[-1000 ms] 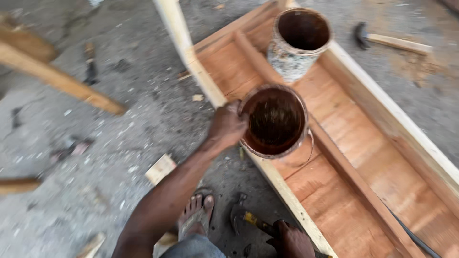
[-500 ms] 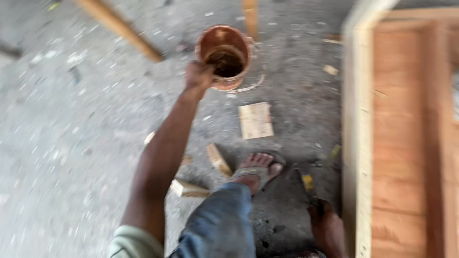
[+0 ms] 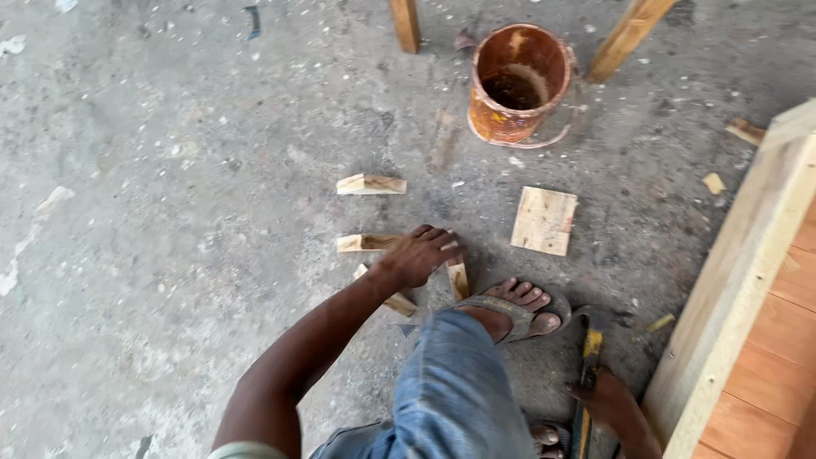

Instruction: The person nails a long wooden strip onto the edge of a wooden frame using a hammer and nails taken from a container.

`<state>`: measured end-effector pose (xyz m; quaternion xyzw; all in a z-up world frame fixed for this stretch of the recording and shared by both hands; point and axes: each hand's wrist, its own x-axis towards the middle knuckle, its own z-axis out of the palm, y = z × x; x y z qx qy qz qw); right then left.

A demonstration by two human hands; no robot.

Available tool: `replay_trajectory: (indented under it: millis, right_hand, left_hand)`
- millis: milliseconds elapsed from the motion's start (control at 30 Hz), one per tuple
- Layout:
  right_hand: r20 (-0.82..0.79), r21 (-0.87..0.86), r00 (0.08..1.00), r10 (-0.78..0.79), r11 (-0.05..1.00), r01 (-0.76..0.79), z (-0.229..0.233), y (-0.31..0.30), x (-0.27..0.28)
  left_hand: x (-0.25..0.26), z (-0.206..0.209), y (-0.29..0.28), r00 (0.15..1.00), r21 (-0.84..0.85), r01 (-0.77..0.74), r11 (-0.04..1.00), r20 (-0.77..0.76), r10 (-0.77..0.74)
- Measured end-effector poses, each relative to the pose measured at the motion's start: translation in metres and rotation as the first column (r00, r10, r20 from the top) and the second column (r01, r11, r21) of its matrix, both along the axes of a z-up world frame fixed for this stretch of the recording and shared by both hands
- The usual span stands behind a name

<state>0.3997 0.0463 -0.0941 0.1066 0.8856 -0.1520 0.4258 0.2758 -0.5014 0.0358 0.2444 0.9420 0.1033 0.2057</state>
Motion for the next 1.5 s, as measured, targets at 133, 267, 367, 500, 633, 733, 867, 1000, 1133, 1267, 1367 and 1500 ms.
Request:
replay_trajectory:
  millis: [133,267,367,500,633,733,867,1000,1133,1267,1367,1500]
  right_hand:
    - [-0.114,-0.046,0.993,-0.022,0.999,0.016,0.017,0.001,0.012]
    - [-0.145,0.068,0.989,0.015,0.998,-0.005,0.067,-0.032,0.021]
    - [-0.580,-0.231,0.807,-0.113,0.973,-0.029,0.137,-0.059,-0.022]
    - [-0.446,-0.763,0.576,-0.685,0.628,0.155,0.232,-0.045,-0.080]
    - [-0.680,-0.559,0.399,-0.615,0.787,0.259,0.297,-0.001,-0.156]
    - [-0.806,-0.361,0.379,-0.454,0.885,0.293,0.303,0.036,-0.231]
    - [-0.836,-0.282,0.346,-0.426,0.874,0.395,0.268,0.068,-0.339]
    - [-0.810,-0.114,0.461,-0.362,0.869,0.481,0.203,0.077,-0.427]
    - [-0.867,-0.073,0.405,-0.290,0.879,0.471,0.186,0.065,-0.449]
    - [-0.852,-0.043,0.420,-0.313,0.842,0.538,0.193,0.049,-0.443]
    - [-0.921,-0.073,0.286,-0.265,0.838,0.540,0.175,0.049,-0.437]
    - [-0.929,-0.021,0.301,-0.215,0.844,0.536,0.183,0.038,-0.440]
  left_hand:
    - [-0.053,-0.042,-0.002,0.959,0.167,0.080,0.983,-0.280,-0.030]
    - [-0.108,0.013,0.028,0.897,0.483,-0.184,0.856,-0.273,0.347]
    - [-0.119,0.083,0.122,0.977,0.855,-0.090,0.510,-0.024,0.213]
    - [-0.111,0.080,0.266,0.921,0.916,-0.345,0.205,0.373,-0.115]
    - [-0.128,0.084,0.349,0.858,0.878,-0.390,0.279,0.456,-0.235]
    - [-0.161,0.028,0.362,0.829,0.834,-0.479,0.275,0.532,-0.169]
    - [-0.185,-0.036,0.373,0.687,0.626,-0.688,0.367,0.724,0.054]
    - [-0.184,-0.078,0.369,0.589,0.553,-0.788,0.271,0.806,0.067]
    - [-0.193,-0.065,0.349,0.609,0.577,-0.764,0.288,0.793,0.029]
    - [-0.186,-0.050,0.342,0.626,0.578,-0.735,0.354,0.780,0.028]
    - [-0.176,-0.048,0.332,0.777,0.759,-0.613,0.220,0.630,-0.007]
    - [-0.180,-0.022,0.292,0.809,0.767,-0.554,0.324,0.588,-0.008]
